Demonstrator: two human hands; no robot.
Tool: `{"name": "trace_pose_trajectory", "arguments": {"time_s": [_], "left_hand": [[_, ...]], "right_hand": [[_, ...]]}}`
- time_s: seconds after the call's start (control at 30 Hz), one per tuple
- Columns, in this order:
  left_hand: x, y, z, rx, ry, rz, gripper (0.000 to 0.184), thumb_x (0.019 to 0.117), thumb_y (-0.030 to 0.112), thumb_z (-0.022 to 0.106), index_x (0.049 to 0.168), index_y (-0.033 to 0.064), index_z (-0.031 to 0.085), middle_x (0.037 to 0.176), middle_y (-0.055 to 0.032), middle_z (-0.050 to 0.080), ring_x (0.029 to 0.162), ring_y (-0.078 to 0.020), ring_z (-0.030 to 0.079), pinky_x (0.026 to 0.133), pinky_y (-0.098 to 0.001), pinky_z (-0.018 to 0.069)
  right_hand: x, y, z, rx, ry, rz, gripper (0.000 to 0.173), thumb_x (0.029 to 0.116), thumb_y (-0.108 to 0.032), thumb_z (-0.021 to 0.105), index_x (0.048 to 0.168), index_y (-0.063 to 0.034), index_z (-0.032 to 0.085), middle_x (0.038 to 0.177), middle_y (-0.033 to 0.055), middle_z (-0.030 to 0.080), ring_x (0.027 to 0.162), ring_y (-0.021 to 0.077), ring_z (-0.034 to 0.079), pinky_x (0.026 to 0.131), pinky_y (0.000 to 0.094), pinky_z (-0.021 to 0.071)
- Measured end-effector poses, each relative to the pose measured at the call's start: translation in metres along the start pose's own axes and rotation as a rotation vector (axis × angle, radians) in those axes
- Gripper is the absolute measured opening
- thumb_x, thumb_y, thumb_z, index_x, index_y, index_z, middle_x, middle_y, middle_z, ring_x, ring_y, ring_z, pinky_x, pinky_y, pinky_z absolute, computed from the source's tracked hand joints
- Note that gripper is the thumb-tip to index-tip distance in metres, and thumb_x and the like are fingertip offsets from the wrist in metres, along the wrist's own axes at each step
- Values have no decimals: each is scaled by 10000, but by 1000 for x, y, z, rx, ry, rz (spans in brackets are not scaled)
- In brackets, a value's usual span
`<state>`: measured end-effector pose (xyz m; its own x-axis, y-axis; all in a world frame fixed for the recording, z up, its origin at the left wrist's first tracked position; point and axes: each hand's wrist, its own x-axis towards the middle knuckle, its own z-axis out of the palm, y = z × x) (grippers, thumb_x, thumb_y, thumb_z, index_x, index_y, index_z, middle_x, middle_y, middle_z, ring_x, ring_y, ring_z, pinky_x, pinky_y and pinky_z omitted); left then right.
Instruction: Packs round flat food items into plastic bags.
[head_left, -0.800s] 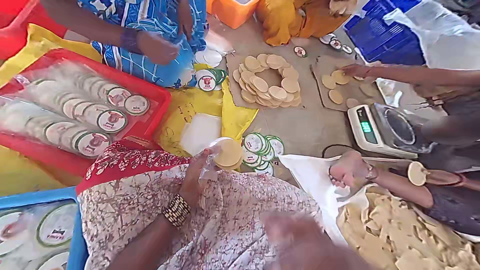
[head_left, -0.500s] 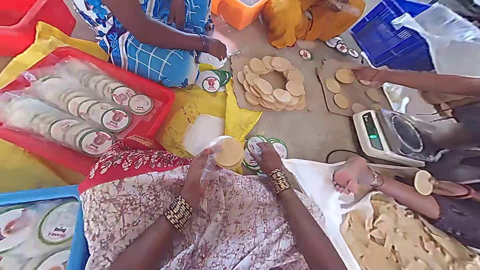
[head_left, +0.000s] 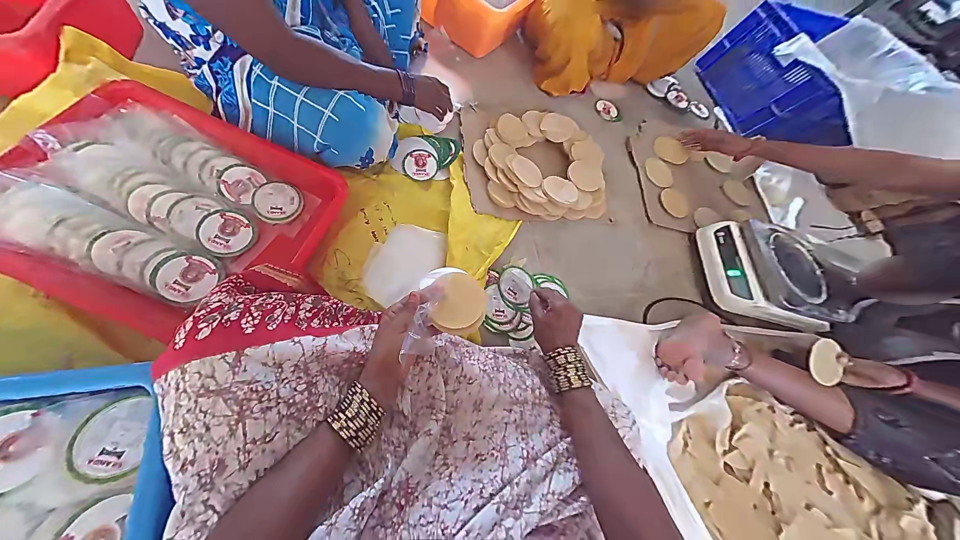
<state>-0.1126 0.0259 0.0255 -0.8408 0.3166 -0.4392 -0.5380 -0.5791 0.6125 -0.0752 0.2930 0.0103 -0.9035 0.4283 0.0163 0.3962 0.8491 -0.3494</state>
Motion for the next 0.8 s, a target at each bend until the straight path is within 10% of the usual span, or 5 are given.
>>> {"name": "trace_pose_trajectory", "arguments": {"time_s": [0.23, 0.43, 0.53, 0.6, 0.8], "left_hand": [[1, -4, -5, 17, -32, -13, 368, 1121, 151, 314, 1199, -33, 624, 1062, -106, 729, 912, -186, 725, 794, -351, 621], [0, -5, -4, 19, -28, -15, 343, 1116, 142, 337, 1165, -29, 630, 1011, -99, 733, 880, -175, 723, 774, -341, 621], [1, -6, -6, 29, -12, -33, 331, 1117, 154, 348, 1172, -33, 616, 998, -106, 725, 871, -184, 721, 770, -349, 621], [1, -8, -7, 27, -27, -31, 323, 1115, 157, 363, 1178, -38, 613, 994, -113, 724, 868, -193, 721, 770, -357, 622], [-15, -9, -7, 44, -172, -92, 361, 1117, 147, 318, 1155, -17, 638, 988, -101, 745, 857, -189, 738, 751, -355, 632]], "right_hand": [[-25, 1, -23, 672, 231, 173, 125, 929, -110, 680, 946, 4, 729, 741, -1, 701, 624, 15, 627, 636, 222, 536], [-59, -26, -58, 1130, 298, 219, 256, 885, 40, 697, 719, -98, 558, 626, -43, 615, 559, 50, 600, 574, 214, 550], [-78, -30, -72, 1227, 266, 198, 150, 900, 103, 620, 969, -28, 597, 773, 25, 736, 664, 123, 726, 625, 283, 634], [-89, -31, -77, 1175, 276, 116, 279, 892, 126, 605, 1157, 42, 607, 872, 36, 760, 761, 118, 747, 713, 279, 643], [-108, -26, -68, 297, 573, -455, 176, 947, -157, 684, 923, -23, 796, 928, 97, 779, 934, 174, 725, 899, 316, 552]]}}
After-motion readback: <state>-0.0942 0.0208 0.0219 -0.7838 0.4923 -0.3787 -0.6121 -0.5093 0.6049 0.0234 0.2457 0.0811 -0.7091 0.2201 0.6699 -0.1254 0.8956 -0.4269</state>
